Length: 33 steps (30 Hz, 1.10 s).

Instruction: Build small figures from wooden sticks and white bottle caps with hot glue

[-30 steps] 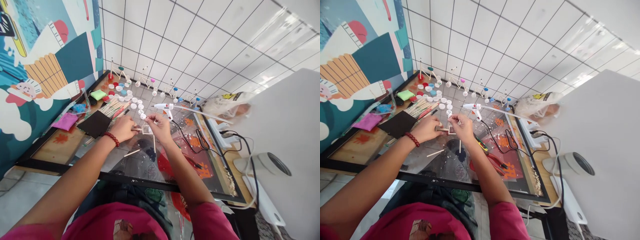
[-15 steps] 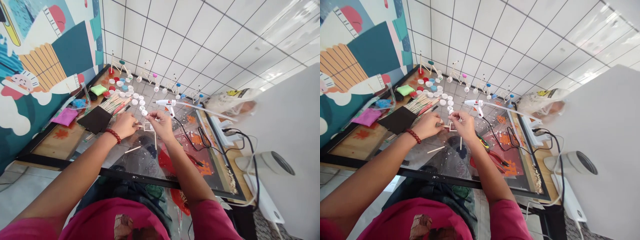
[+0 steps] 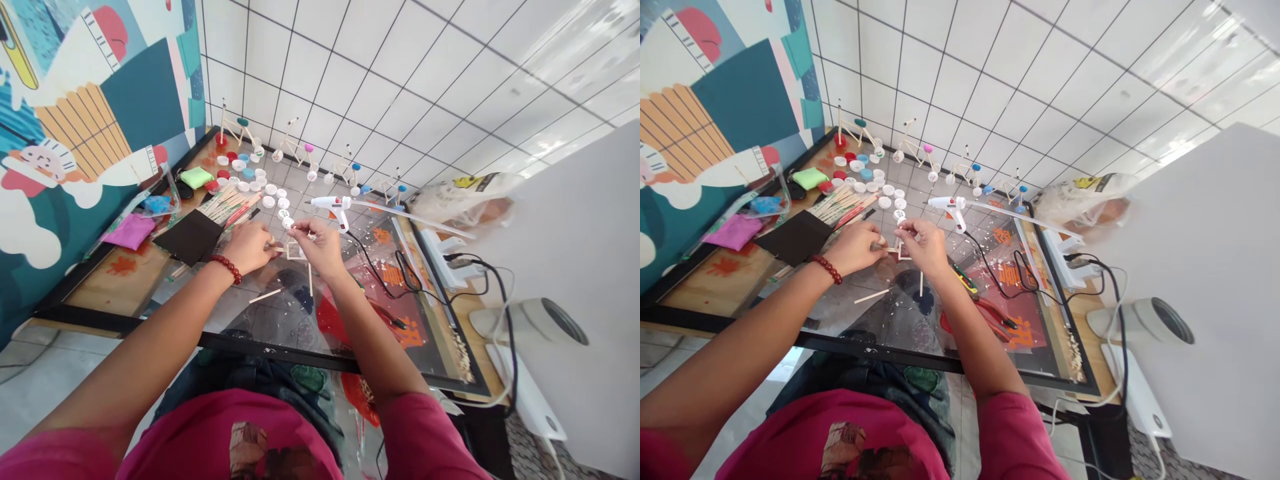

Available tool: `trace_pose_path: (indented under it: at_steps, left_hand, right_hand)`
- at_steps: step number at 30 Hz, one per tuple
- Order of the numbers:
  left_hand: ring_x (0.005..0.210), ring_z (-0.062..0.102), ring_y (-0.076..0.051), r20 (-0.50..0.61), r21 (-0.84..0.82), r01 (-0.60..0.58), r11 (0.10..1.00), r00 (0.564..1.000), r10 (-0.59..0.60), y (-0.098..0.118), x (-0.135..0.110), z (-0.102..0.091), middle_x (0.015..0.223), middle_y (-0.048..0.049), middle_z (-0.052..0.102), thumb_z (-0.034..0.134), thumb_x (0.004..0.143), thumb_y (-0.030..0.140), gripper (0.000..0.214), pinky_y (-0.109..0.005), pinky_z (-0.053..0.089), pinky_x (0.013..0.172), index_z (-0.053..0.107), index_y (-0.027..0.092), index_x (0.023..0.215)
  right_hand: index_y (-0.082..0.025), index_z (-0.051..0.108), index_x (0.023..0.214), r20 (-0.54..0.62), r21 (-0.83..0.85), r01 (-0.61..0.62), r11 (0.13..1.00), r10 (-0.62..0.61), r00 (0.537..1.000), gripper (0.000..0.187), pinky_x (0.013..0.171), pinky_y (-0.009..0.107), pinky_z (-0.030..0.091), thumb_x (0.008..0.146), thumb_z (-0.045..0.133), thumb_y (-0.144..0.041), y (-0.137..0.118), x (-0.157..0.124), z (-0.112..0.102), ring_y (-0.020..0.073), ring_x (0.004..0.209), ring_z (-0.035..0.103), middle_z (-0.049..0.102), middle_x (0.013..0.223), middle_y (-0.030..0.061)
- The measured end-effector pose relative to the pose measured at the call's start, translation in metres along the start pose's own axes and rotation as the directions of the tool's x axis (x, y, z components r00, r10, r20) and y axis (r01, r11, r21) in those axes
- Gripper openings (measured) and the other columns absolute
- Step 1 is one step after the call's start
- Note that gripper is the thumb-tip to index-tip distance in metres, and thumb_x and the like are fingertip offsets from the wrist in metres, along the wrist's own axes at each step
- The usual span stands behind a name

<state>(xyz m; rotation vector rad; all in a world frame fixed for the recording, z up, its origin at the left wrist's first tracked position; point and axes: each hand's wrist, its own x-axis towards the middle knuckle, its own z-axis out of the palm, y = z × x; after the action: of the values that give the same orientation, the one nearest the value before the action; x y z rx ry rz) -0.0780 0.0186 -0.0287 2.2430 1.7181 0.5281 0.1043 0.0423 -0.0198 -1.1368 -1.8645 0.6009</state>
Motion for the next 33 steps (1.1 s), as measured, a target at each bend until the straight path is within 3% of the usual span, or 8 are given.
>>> trace_pose_path:
  at_steps: [6, 11, 15, 21, 26, 30, 33]
  left_hand:
    - [0.099, 0.062, -0.028, -0.003, 0.002, -0.005, 1.000, 1.000, 0.005, 0.001, 0.000, 0.000, 0.105, -0.0093, 0.071, 0.071, 0.079, 0.035, 0.018, -0.040, 0.045, 0.089, 0.081, 0.021, 0.086]
    - [0.100, 0.063, -0.026, -0.165, -0.166, -0.058, 0.984, 0.986, 0.030, 0.002, 0.001, 0.002, 0.106, -0.0080, 0.071, 0.071, 0.077, 0.033, 0.024, -0.037, 0.048, 0.090, 0.079, 0.020, 0.095]
    - [0.096, 0.066, -0.024, -0.271, -0.337, -0.111, 0.935, 0.962, 0.016, 0.006, 0.002, 0.006, 0.101, -0.0056, 0.071, 0.068, 0.077, 0.032, 0.019, -0.034, 0.051, 0.086, 0.078, 0.020, 0.089]
    - [0.090, 0.068, -0.020, -0.285, -0.420, -0.114, 0.900, 0.958, -0.012, 0.010, 0.002, 0.011, 0.093, -0.0019, 0.073, 0.068, 0.076, 0.028, 0.010, -0.031, 0.051, 0.082, 0.076, 0.023, 0.079]
    - [0.085, 0.069, -0.020, -0.301, -0.433, -0.108, 0.895, 0.953, -0.030, 0.009, 0.004, 0.014, 0.089, -0.0027, 0.073, 0.066, 0.079, 0.032, 0.015, -0.031, 0.051, 0.079, 0.076, 0.022, 0.075]
    - [0.085, 0.069, -0.020, -0.318, -0.412, -0.122, 0.903, 0.948, -0.017, 0.008, 0.004, 0.014, 0.089, -0.0027, 0.074, 0.065, 0.078, 0.032, 0.016, -0.030, 0.051, 0.081, 0.075, 0.021, 0.075]
    - [0.084, 0.068, -0.019, -0.311, -0.385, -0.115, 0.916, 0.950, -0.011, 0.008, 0.004, 0.014, 0.087, -0.0013, 0.074, 0.065, 0.077, 0.031, 0.013, -0.030, 0.051, 0.081, 0.074, 0.023, 0.074]
  right_hand:
    - [-0.023, 0.074, 0.081, 0.013, -0.048, 0.058, 0.997, -0.057, 0.998, 0.004, 0.080, 0.033, 0.049, 0.082, 0.070, -0.024, -0.001, 0.000, -0.001, 0.0189, 0.077, 0.062, 0.074, 0.082, 0.0024]
    - [-0.022, 0.074, 0.084, 0.012, -0.035, 0.098, 0.995, -0.098, 0.995, 0.006, 0.079, 0.033, 0.049, 0.084, 0.069, -0.026, 0.002, -0.002, 0.001, 0.0186, 0.077, 0.064, 0.074, 0.082, 0.0021]
    - [-0.023, 0.074, 0.084, 0.010, -0.005, 0.121, 0.993, -0.121, 0.993, 0.008, 0.077, 0.031, 0.049, 0.085, 0.069, -0.029, 0.004, -0.003, 0.003, 0.0174, 0.076, 0.065, 0.074, 0.081, 0.0010]
    - [-0.023, 0.075, 0.084, -0.001, 0.008, 0.097, 0.995, -0.097, 0.995, 0.008, 0.078, 0.031, 0.051, 0.083, 0.071, -0.030, 0.005, -0.004, 0.005, 0.0172, 0.076, 0.066, 0.075, 0.081, 0.0003]
    - [-0.024, 0.076, 0.088, 0.011, 0.011, 0.104, 0.994, -0.104, 0.994, 0.012, 0.079, 0.031, 0.052, 0.085, 0.069, -0.033, 0.006, -0.003, 0.009, 0.0177, 0.078, 0.067, 0.076, 0.084, 0.0007]
    - [-0.023, 0.076, 0.097, 0.002, -0.148, 0.115, 0.982, -0.116, 0.993, 0.016, 0.082, 0.031, 0.051, 0.085, 0.068, -0.031, -0.006, -0.012, -0.014, 0.0192, 0.083, 0.068, 0.077, 0.094, 0.0038]
    - [-0.024, 0.077, 0.090, 0.084, -0.431, -0.009, 0.902, 0.050, 0.995, 0.015, 0.074, 0.031, 0.048, 0.088, 0.063, -0.028, -0.019, -0.029, -0.041, 0.0208, 0.080, 0.068, 0.077, 0.086, 0.0041]
